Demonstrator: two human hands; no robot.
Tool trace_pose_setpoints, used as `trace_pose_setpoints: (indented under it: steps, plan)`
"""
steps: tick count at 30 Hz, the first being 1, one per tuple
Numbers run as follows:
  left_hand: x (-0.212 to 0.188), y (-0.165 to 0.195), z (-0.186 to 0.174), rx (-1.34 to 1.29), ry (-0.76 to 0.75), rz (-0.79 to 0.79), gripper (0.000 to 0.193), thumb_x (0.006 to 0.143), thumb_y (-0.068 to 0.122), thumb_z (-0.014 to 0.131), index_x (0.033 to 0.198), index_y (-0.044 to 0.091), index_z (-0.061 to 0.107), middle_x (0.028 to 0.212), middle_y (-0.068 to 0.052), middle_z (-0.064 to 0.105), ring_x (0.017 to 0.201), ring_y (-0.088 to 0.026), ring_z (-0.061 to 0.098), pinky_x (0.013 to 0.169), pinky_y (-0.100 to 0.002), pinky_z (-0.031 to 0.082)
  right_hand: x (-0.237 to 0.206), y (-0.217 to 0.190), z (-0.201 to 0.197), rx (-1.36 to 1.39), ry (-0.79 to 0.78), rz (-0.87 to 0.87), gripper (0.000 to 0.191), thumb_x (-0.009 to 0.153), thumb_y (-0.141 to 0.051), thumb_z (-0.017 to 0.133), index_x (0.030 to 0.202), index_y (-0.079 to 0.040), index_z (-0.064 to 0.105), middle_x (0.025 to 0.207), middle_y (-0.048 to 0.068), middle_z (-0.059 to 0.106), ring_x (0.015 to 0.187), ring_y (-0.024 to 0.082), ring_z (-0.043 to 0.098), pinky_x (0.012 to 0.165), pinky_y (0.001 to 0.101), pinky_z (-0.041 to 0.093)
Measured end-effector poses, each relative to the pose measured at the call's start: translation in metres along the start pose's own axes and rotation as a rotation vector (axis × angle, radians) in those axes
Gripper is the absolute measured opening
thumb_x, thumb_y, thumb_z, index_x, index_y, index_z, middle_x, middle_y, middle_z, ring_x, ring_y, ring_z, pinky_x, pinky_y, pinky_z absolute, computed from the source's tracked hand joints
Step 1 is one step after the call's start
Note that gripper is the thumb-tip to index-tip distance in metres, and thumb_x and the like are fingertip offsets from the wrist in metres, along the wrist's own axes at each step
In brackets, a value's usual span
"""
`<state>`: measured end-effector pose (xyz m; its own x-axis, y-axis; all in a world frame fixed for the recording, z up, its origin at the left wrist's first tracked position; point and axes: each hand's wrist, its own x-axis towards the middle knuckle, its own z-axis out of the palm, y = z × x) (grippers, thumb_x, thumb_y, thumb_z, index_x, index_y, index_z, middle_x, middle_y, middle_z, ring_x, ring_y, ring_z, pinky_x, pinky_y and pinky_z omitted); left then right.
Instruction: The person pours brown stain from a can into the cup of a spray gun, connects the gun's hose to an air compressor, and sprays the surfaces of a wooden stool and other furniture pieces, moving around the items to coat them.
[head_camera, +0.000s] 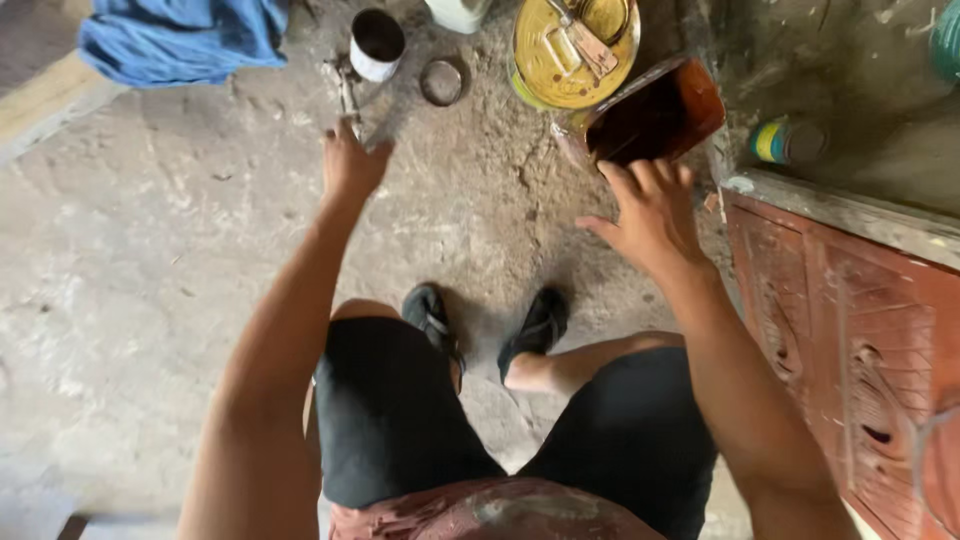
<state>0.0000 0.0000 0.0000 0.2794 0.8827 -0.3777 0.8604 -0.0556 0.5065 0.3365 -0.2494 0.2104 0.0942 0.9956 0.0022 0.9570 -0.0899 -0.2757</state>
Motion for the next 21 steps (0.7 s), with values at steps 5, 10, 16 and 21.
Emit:
trace_pose_setpoints:
  steps: [5,10,16,21]
  plan:
    - [0.076,0.019,0.011,0.051,0.014,-0.265,0.091,0.076,0.057,0.083,0.134,-0.004,0.049,0.13,-0.03,0.059,0.125,-0.044,0.056,0.102,-0.049,0.047,0.003,0.02,0.055,-0.061,0.017,-0.058,0.039,0.094,-0.041,0.083,0.118,-0.011,0.073,0.098,0.007,0.064,0.098,0.028,0.06,0.099,0.0452,0.036]
    - [0.101,0.031,0.008,0.053,0.058,-0.199,0.05,0.082,0.039,0.073,0.113,-0.001,0.071,0.119,-0.029,0.067,0.117,-0.04,0.064,0.096,-0.045,0.051,0.011,0.048,0.048,-0.043,0.117,-0.133,0.015,0.091,-0.025,0.079,0.096,-0.011,0.073,0.088,0.006,0.063,0.09,0.026,0.061,0.096,0.0436,0.04]
    - [0.085,0.005,0.026,-0.286,0.01,-0.342,0.032,0.087,0.021,0.064,0.106,-0.004,0.07,0.092,-0.021,0.073,0.079,-0.033,0.073,0.062,-0.045,0.054,0.018,0.089,0.052,-0.284,0.318,0.006,0.011,0.095,-0.017,0.077,0.098,-0.011,0.068,0.094,0.008,0.066,0.097,0.026,0.064,0.101,0.0421,0.043]
    - [0.039,0.006,0.01,-0.654,0.04,-0.138,0.019,0.078,0.006,0.063,0.095,-0.002,0.061,0.074,-0.009,0.059,0.064,-0.02,0.056,0.055,-0.038,0.043,0.013,0.117,0.072,0.072,0.348,0.166,0.014,0.093,-0.018,0.081,0.103,-0.011,0.074,0.092,0.004,0.068,0.093,0.029,0.065,0.091,0.0457,0.044]
